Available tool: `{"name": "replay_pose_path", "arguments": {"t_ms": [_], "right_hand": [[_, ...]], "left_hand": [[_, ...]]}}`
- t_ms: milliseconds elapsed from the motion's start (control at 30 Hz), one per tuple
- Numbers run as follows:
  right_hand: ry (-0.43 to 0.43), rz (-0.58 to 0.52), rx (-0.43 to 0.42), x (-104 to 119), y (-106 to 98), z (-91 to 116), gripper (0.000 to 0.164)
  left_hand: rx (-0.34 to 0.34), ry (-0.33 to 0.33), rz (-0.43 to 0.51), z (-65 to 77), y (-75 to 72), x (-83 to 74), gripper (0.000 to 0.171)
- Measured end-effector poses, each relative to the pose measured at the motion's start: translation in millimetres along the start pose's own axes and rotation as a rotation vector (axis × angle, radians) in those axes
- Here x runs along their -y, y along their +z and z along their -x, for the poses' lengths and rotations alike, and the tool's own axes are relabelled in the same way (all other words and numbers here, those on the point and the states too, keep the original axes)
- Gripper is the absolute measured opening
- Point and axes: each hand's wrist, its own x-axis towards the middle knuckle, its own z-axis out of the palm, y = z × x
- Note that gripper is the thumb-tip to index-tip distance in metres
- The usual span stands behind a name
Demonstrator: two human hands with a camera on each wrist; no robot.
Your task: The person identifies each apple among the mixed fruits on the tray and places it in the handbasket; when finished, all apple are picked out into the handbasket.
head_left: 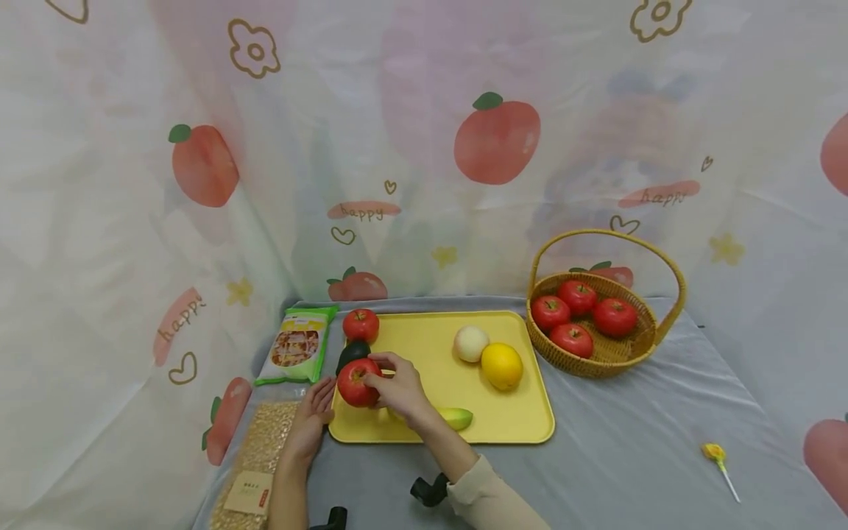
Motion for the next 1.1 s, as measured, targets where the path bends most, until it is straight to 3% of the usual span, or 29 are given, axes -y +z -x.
{"name": "replay_pose_path", "arguments": {"t_ms": [167, 433, 1100], "right_hand": [[0.005, -0.083, 0.013, 8.8, -8.6, 1.2, 0.045], [0.012, -0.128, 0.008, 12.6, -22.8, -2.3, 0.045], [-0.004, -0.118, -0.082, 23.9, -80.9, 4.6, 0.046]], "left_hand": [[-0.005, 0.003, -0.014, -3.0, -0.5, -0.3, 0.074], [0.004, -0.006, -0.021, -3.1, 0.3, -2.6, 0.074], [0.019, -0.005, -0.021, 2.2, 0.7, -2.0, 0.074]]}}
